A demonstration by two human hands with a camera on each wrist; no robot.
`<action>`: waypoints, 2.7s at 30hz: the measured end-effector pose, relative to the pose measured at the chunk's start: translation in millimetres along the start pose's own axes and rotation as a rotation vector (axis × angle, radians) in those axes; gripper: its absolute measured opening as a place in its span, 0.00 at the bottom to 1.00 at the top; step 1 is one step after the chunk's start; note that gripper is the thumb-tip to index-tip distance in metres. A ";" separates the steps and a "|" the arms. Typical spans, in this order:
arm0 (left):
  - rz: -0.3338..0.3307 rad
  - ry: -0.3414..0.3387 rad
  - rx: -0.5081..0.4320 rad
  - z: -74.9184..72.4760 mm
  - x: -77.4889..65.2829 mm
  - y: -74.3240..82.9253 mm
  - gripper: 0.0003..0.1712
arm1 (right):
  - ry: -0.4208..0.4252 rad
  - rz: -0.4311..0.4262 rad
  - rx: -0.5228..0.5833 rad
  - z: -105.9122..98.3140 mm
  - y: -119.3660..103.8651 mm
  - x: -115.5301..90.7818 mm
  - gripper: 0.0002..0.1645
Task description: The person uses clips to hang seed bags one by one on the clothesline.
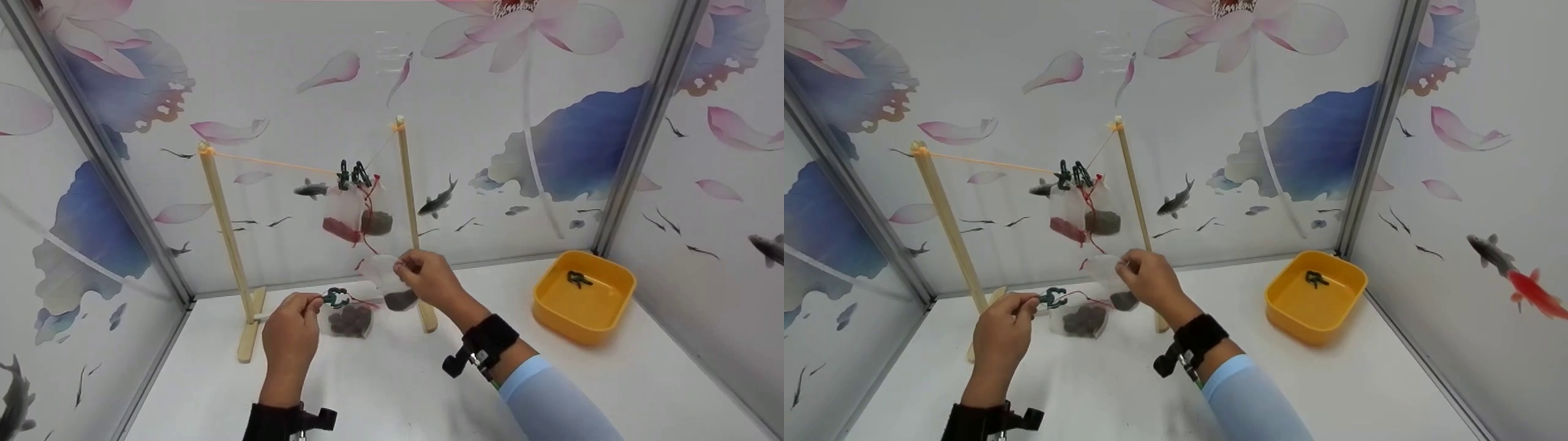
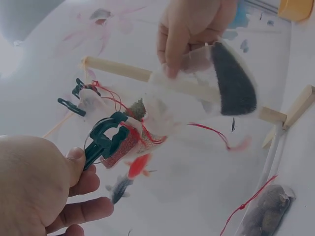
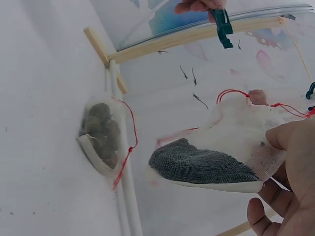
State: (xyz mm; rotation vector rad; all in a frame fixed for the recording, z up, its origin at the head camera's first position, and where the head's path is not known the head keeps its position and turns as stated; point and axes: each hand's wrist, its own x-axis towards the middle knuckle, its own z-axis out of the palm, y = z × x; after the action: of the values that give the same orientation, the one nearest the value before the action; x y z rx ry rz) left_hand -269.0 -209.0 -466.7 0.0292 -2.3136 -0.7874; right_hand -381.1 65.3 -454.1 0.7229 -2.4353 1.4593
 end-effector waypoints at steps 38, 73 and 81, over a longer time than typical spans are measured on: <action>0.273 0.035 0.319 -13.2 221.9 142.9 0.15 | 0.461 -0.103 -0.357 -79.5 -87.5 105.6 0.14; 0.363 -0.159 0.414 2.8 229.0 162.7 0.15 | 0.367 0.024 -0.131 -70.1 -82.3 114.2 0.12; 0.347 -0.158 0.413 -3.3 214.4 152.7 0.27 | 0.363 0.016 -0.193 -67.7 -75.0 108.3 0.13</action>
State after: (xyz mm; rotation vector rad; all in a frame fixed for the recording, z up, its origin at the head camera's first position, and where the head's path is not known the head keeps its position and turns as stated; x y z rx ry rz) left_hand -402.7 -134.8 -252.4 -0.2526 -2.4975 -0.1370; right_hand -440.3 62.6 -318.3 0.3613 -2.2606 1.2130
